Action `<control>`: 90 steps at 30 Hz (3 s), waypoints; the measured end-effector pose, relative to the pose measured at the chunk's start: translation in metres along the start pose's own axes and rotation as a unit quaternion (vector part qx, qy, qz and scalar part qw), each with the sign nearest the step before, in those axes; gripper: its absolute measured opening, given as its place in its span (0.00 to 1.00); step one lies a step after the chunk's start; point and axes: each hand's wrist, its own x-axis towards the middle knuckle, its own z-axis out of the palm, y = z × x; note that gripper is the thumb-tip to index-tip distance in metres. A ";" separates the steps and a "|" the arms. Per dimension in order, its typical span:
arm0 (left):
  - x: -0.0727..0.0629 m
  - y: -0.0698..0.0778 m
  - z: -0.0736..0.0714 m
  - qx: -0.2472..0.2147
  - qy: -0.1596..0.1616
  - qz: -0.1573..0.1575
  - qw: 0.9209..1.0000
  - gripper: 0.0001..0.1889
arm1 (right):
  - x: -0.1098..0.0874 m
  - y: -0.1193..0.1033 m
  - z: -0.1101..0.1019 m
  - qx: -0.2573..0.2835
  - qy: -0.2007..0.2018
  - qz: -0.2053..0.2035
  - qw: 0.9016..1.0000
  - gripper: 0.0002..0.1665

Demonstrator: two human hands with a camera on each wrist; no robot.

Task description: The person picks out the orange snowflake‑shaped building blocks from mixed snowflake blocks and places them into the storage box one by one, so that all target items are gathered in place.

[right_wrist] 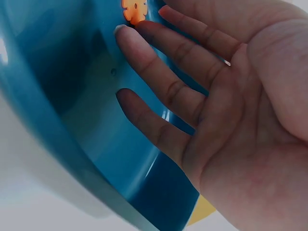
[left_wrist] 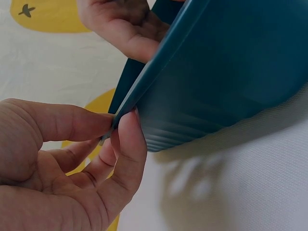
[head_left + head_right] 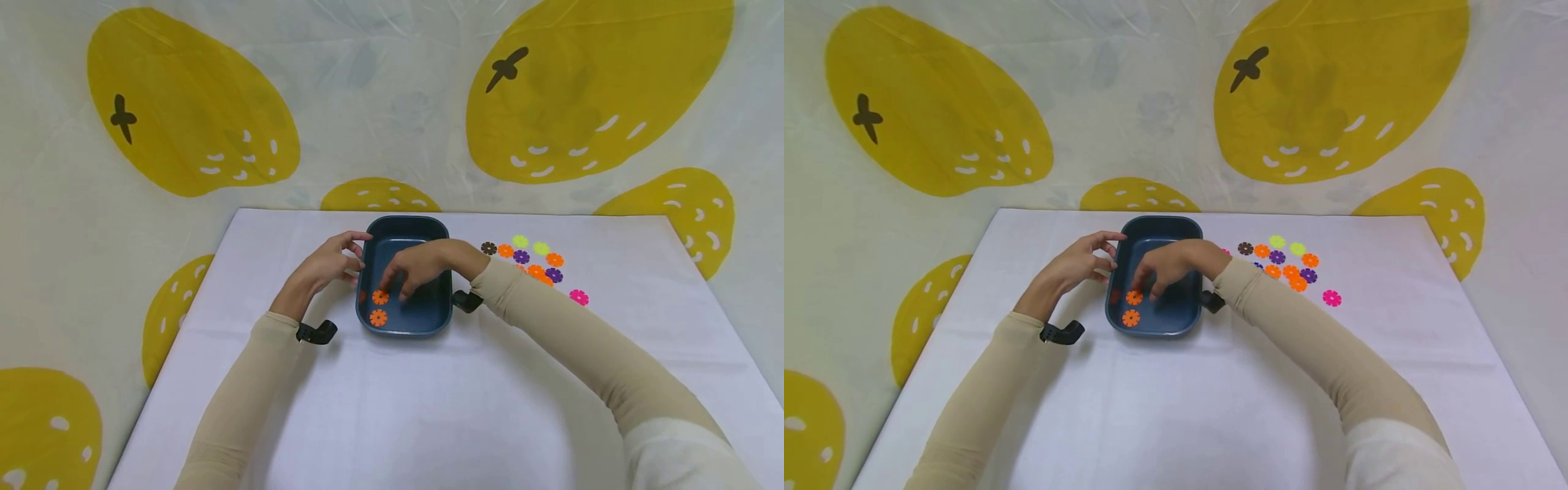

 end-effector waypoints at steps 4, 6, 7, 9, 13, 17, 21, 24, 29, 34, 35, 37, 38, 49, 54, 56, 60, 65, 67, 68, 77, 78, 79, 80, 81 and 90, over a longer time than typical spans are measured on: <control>0.000 0.000 0.000 0.000 -0.003 0.000 1.000 0.36 | -0.004 0.002 -0.001 0.016 0.006 0.004 1.000 0.29; 0.001 0.000 0.000 0.000 -0.004 0.000 1.000 0.36 | -0.006 0.005 -0.001 0.024 0.012 0.007 1.000 0.28; 0.001 0.000 0.000 0.002 -0.003 -0.001 1.000 0.36 | -0.007 0.005 -0.001 0.027 0.015 0.009 0.999 0.28; 0.001 0.000 0.000 0.002 -0.001 -0.002 1.000 0.36 | -0.012 0.006 -0.001 0.035 0.021 0.010 0.999 0.28; 0.001 0.001 0.000 0.004 0.003 -0.005 1.000 0.36 | -0.021 0.006 -0.003 0.047 0.031 -0.002 0.998 0.28; 0.000 0.002 -0.001 0.002 0.001 -0.007 1.000 0.36 | -0.030 0.007 -0.004 0.054 0.041 -0.009 0.998 0.27; -0.001 0.003 -0.001 0.001 -0.001 -0.007 1.000 0.36 | -0.038 0.007 -0.004 0.067 0.053 0.004 0.996 0.27; -0.001 0.003 -0.001 0.002 -0.001 -0.009 1.000 0.36 | -0.044 0.009 -0.004 0.080 0.060 0.010 0.995 0.27; -0.001 0.003 -0.001 0.000 0.002 -0.013 1.000 0.36 | -0.054 0.013 -0.005 0.099 0.070 0.008 0.993 0.26; -0.001 0.003 0.000 0.001 0.004 -0.009 1.000 0.36 | -0.065 0.019 -0.004 0.109 0.084 -0.002 0.990 0.25; -0.001 0.002 0.000 0.003 0.004 -0.008 1.000 0.36 | -0.067 0.020 -0.004 0.112 0.086 -0.005 0.990 0.25; -0.001 0.002 0.000 0.003 0.004 -0.007 1.000 0.36 | -0.071 0.022 -0.004 0.119 0.089 -0.007 0.989 0.25; -0.001 0.002 0.000 0.002 0.004 -0.007 1.000 0.36 | -0.073 0.022 -0.004 0.122 0.090 -0.007 0.988 0.25; 0.002 -0.001 0.000 -0.003 0.006 -0.007 1.000 0.35 | -0.091 0.029 0.000 0.126 0.132 0.006 0.983 0.23; 0.000 0.000 0.001 -0.001 0.006 -0.011 1.000 0.36 | -0.099 0.034 0.002 0.137 0.153 0.024 0.978 0.21; 0.000 0.000 0.001 0.000 0.007 -0.012 1.000 0.36 | -0.102 0.036 0.003 0.138 0.156 0.032 0.978 0.21; 0.000 0.001 0.001 0.001 0.007 -0.010 1.000 0.36 | -0.107 0.041 0.004 0.138 0.161 0.041 0.976 0.21; 0.001 0.000 0.001 0.000 0.005 -0.010 1.000 0.36 | -0.113 0.049 0.007 0.135 0.173 0.042 0.975 0.23; 0.000 0.000 0.001 0.001 0.006 -0.012 1.000 0.36 | -0.115 0.052 0.008 0.136 0.178 0.045 0.974 0.23; 0.000 0.000 0.001 0.001 0.006 -0.012 1.000 0.35 | -0.116 0.054 0.009 0.138 0.180 0.045 0.973 0.23; 0.000 -0.001 0.001 0.004 0.006 -0.009 1.000 0.35 | -0.120 0.068 0.013 0.165 0.184 0.069 0.967 0.22; 0.000 0.000 0.001 0.004 0.006 -0.009 1.000 0.35 | -0.120 0.069 0.014 0.163 0.185 0.069 0.967 0.22; 0.000 0.000 0.001 0.003 0.007 -0.010 1.000 0.35 | -0.120 0.071 0.014 0.166 0.185 0.070 0.966 0.22; 0.000 0.000 0.001 0.003 0.006 -0.010 1.000 0.36 | -0.120 0.072 0.014 0.171 0.185 0.072 0.965 0.22; 0.000 0.000 0.001 0.002 0.007 -0.010 1.000 0.36 | -0.120 0.073 0.014 0.176 0.185 0.074 0.964 0.21; 0.001 0.000 0.000 0.002 0.007 -0.012 1.000 0.36 | -0.121 0.087 0.015 0.182 0.189 0.094 0.960 0.19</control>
